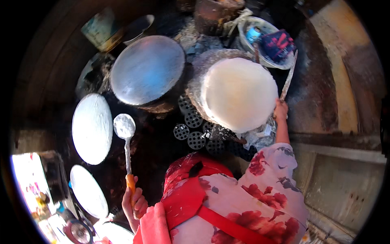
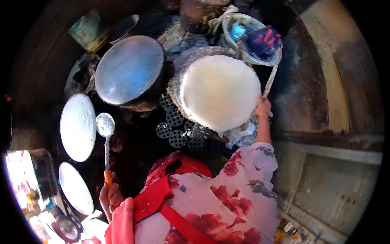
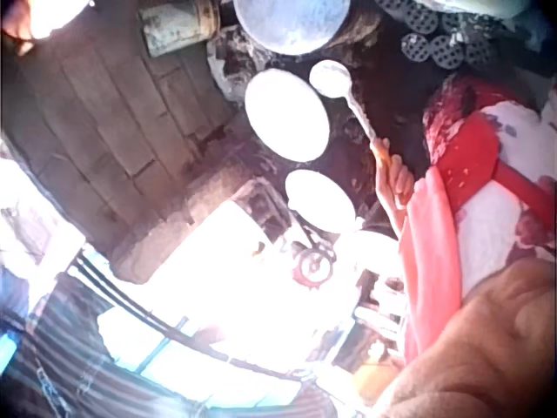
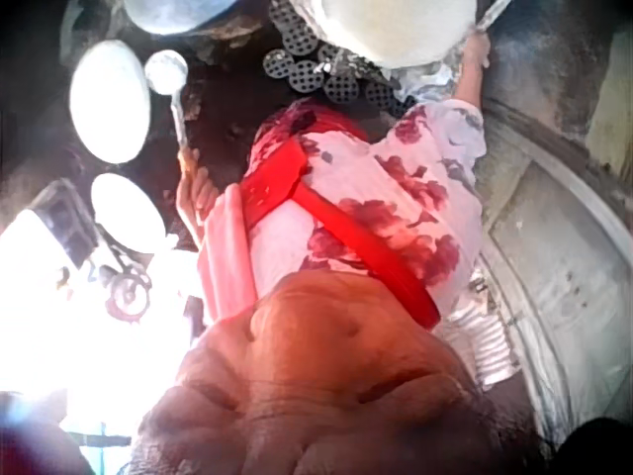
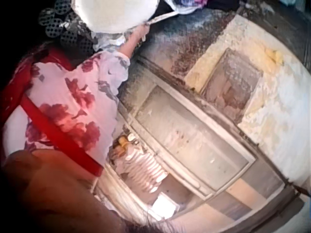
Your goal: The person scoops a white batter from a large metal basin using a ladle and pours it onto several round, heated metal pans. They use a flat wooden stick to spread the batter evenly across the surface of each pan. The person repeatedly moves between the pans, checking the batter and spreading it to ensure uniform coverage.
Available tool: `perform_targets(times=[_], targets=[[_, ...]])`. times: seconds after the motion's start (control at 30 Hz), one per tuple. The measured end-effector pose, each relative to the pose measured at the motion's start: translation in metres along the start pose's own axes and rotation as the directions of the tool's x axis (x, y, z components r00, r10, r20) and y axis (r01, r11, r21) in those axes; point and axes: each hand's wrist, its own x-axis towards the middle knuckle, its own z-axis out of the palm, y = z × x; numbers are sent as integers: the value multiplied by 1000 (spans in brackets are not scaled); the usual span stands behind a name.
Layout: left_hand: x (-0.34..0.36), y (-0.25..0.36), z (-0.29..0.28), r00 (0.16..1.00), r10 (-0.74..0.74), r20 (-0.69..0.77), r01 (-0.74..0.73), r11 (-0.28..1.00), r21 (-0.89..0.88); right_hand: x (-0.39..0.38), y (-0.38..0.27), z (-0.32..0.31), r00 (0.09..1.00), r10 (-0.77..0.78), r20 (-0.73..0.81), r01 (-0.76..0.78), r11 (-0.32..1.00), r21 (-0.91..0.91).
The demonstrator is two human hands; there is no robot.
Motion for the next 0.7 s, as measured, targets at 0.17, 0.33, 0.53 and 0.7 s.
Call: perform_targets(times=[0.17,0.33,0.53,0.7], targets=[[-16,-28,-20,993,53,110,-23,968,-251,-47,-147,-15,881,-472,40,351,593,-725],[-53,-58,-48,978,200,54,-171,926,-338,-100,-266,113,520,-783,341,830,558,16],[-146,-176,-106,844,515,-147,-518,715,-469,-361,-315,183,-527,-668,526,692,22,722],[-216,-330,-116,608,606,-513,-793,429,-433,-460,-227,170,-942,-37,332,329,-277,903]])
